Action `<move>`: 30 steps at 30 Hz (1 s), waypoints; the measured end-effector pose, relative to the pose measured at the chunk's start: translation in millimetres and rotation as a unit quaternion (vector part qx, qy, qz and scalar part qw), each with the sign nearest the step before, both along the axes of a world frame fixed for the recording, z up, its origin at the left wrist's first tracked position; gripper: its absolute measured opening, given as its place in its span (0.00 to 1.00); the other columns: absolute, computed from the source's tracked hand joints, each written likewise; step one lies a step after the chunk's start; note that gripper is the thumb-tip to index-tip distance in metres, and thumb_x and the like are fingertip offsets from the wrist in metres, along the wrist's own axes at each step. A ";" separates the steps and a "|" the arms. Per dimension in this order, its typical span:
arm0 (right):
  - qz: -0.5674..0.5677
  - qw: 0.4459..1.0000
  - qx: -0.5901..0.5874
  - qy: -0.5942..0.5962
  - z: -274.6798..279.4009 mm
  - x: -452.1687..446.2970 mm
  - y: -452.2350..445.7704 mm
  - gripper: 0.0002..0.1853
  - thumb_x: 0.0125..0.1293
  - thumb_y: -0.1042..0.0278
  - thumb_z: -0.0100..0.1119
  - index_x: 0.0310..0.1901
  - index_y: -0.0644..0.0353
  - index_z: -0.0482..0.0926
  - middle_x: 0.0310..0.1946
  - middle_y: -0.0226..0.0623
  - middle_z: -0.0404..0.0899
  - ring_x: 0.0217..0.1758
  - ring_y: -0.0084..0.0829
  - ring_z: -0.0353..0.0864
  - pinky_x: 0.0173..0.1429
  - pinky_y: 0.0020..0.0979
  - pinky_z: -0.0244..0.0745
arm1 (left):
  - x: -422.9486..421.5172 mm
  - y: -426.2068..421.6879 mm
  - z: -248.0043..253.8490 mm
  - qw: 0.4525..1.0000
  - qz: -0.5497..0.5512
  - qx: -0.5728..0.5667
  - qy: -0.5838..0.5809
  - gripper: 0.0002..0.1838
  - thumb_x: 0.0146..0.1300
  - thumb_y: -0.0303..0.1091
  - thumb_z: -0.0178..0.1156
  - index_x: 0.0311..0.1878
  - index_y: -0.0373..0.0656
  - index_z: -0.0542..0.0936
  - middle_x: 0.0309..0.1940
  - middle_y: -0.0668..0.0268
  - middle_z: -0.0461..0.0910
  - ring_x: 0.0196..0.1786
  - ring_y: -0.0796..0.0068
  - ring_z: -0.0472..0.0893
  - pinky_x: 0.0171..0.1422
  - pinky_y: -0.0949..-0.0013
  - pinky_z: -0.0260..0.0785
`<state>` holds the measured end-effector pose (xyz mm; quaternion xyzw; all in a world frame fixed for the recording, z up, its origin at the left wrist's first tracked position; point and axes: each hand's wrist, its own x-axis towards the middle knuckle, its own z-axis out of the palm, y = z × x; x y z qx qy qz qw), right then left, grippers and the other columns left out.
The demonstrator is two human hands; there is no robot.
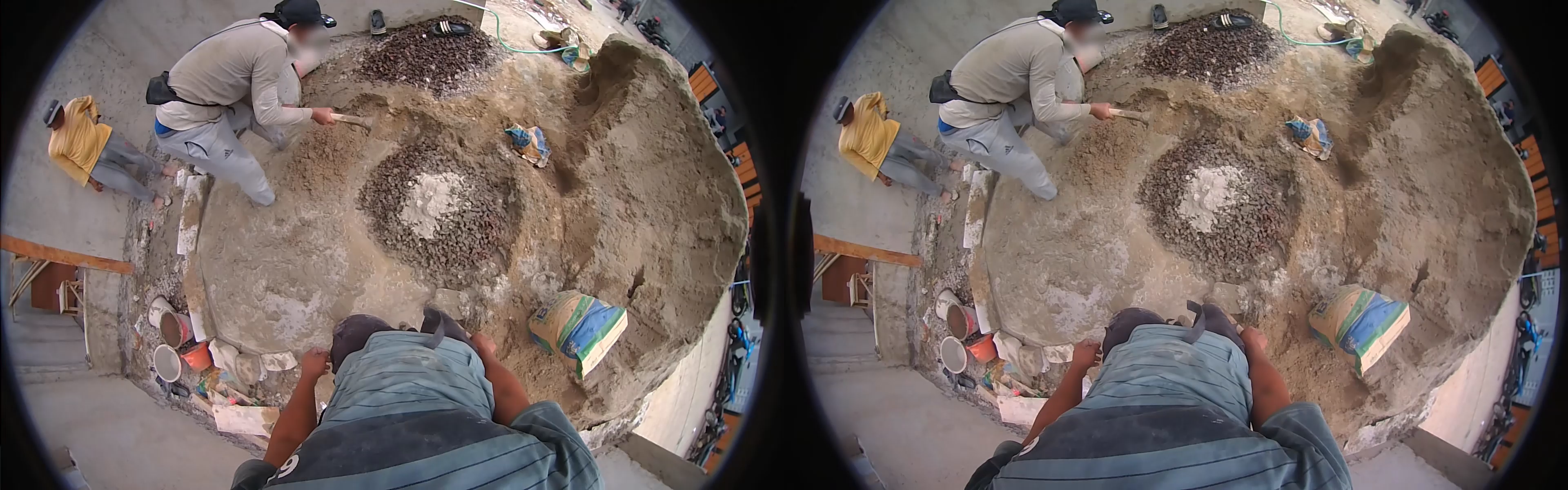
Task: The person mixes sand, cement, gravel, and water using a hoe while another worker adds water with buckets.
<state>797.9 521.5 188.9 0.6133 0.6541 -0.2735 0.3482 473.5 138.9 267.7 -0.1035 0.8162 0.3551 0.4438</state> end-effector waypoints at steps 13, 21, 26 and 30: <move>0.019 1.000 -0.002 0.010 0.0 1.5 2.8 0.22 0.64 0.51 0.53 0.53 0.55 0.83 0.56 0.43 0.81 0.61 0.44 0.79 0.59 0.42 0.76 | -3.1 -1.8 -7.1 1.000 -0.002 0.005 0.013 0.08 0.62 0.35 0.59 0.38 0.41 0.79 0.26 0.64 0.81 0.21 0.74 0.78 0.23 0.68 0.72; 0.021 1.000 0.007 0.022 -12.0 6.0 1.8 0.22 0.64 0.50 0.53 0.52 0.54 0.84 0.54 0.44 0.81 0.60 0.46 0.79 0.59 0.43 0.76 | -3.9 -0.9 -1.9 1.000 -0.013 0.006 0.024 0.09 0.62 0.36 0.59 0.38 0.41 0.79 0.27 0.63 0.81 0.22 0.74 0.78 0.24 0.68 0.72; 0.012 1.000 0.000 0.017 -23.7 7.9 4.4 0.21 0.64 0.51 0.52 0.51 0.54 0.84 0.53 0.45 0.82 0.60 0.46 0.79 0.59 0.44 0.76 | -5.3 -1.6 -2.4 0.999 -0.017 0.010 0.027 0.09 0.62 0.37 0.59 0.39 0.40 0.78 0.27 0.63 0.81 0.22 0.73 0.78 0.24 0.68 0.73; 0.023 0.999 0.012 0.022 -2.4 -2.2 2.4 0.21 0.64 0.53 0.52 0.50 0.54 0.84 0.53 0.45 0.82 0.59 0.46 0.80 0.59 0.43 0.76 | -9.0 0.9 -0.5 1.000 -0.018 0.002 0.018 0.10 0.62 0.37 0.60 0.39 0.40 0.78 0.27 0.63 0.81 0.22 0.73 0.79 0.24 0.68 0.73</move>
